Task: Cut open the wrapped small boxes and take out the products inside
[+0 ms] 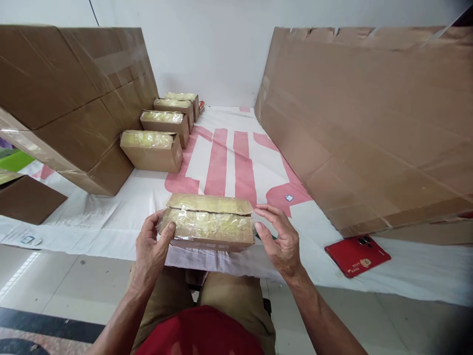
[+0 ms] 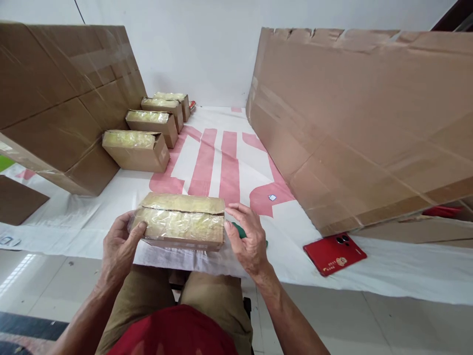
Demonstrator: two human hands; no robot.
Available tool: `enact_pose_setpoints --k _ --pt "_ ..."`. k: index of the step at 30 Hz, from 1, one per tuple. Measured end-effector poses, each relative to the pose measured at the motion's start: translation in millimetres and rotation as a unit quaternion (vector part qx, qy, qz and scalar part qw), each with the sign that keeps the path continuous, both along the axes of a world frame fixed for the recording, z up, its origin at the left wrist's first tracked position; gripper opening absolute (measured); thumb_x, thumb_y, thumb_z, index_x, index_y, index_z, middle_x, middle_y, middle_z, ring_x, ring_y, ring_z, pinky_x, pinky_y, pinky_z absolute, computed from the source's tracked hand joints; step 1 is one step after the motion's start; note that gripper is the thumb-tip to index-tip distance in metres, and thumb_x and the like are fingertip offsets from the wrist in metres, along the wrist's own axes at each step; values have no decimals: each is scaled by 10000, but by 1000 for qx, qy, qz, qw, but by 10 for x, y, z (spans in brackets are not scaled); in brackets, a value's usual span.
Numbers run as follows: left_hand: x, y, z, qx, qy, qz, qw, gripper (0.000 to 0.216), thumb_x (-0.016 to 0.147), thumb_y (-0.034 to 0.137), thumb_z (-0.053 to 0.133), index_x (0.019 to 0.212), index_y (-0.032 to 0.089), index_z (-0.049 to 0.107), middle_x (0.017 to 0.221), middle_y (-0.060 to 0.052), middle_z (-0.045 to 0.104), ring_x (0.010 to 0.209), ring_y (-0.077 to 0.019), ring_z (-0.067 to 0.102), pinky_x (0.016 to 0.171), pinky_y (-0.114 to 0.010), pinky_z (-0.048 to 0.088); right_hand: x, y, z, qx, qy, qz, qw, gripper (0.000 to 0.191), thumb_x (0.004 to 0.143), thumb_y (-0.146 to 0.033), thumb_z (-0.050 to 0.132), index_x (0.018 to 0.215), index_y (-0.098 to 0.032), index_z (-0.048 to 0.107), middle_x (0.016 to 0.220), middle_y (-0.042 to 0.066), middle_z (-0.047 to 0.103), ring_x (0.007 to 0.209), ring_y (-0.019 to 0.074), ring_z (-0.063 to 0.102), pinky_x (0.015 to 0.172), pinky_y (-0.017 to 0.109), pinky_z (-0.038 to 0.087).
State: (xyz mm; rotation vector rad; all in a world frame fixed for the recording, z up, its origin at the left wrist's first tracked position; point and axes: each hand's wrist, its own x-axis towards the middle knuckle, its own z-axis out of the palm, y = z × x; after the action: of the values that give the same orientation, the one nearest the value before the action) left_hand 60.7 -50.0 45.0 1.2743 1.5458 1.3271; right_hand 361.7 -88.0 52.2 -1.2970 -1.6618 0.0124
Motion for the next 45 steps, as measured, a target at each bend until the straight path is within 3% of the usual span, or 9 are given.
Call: enact_pose_setpoints --k 4,10,14,18,22,30,36,41,45 --pt "41 24 10 0 -23 4 1000 549 793 531 766 1205 180 672 1148 -97 748 1052 -280 699 922 -391 558 -126 31 134 -15 -77 35 996 358 1070 -388 515 1355 -230 664 1445 151 611 1339 314 579 1081 513 491" --pt "47 13 -64 -4 -89 -12 996 497 829 480 760 1229 202 664 1212 -83 732 1124 -275 686 960 -379 546 -193 95 229 -89 -158 35 983 428 1101 -472 414 1244 -249 750 1538 136 560 1429 338 510 1113 564 450" --pt "33 17 -177 8 -130 -21 991 521 867 481 742 1302 219 624 1318 -94 692 1218 -268 654 1023 -375 519 -170 90 269 -107 -127 28 986 402 1073 -498 476 1291 -284 737 1558 116 554 1409 340 540 1116 570 470" --pt "0 21 -264 18 -112 -39 993 563 881 520 710 1346 219 607 1330 -112 693 1217 -279 666 1004 -378 543 -103 59 270 -77 -47 -8 996 327 1049 -411 547 1291 -287 728 1517 108 586 1398 328 558 1128 565 491" --pt "-8 14 -288 17 -132 -46 990 580 878 530 719 1355 218 611 1345 -115 697 1225 -286 672 1017 -389 550 -56 14 236 -67 -30 2 997 279 1035 -359 581 1233 -273 756 1478 115 609 1349 316 593 1092 527 528" --pt "40 15 -163 -2 -232 -51 971 524 801 461 819 1251 237 671 1398 -103 686 1342 -309 617 1141 -444 492 -71 67 192 -104 -119 51 986 447 1092 -491 440 1346 -257 724 1620 131 478 1469 356 468 1159 599 411" --pt "13 42 -115 -4 -247 -60 967 472 761 458 852 1174 276 711 1486 -73 638 1422 -308 553 1179 -449 465 -42 73 146 -153 -57 74 984 499 1093 -555 381 1430 -309 655 1635 90 478 1506 325 445 1206 569 392" --pt "33 42 -109 -7 -254 -65 965 511 770 468 844 1221 274 700 1380 -75 703 1352 -297 611 1132 -439 515 103 -13 81 -125 56 12 990 424 1075 -508 456 1362 -284 673 1517 105 599 1419 305 547 1172 510 451" --pt "42 36 -106 -11 -251 -60 966 512 776 489 838 1213 264 696 1404 -78 688 1331 -287 624 1087 -397 546 382 -78 -199 -160 23 -61 985 374 1049 -452 484 1258 -245 716 1424 128 671 1337 311 610 1129 516 477"
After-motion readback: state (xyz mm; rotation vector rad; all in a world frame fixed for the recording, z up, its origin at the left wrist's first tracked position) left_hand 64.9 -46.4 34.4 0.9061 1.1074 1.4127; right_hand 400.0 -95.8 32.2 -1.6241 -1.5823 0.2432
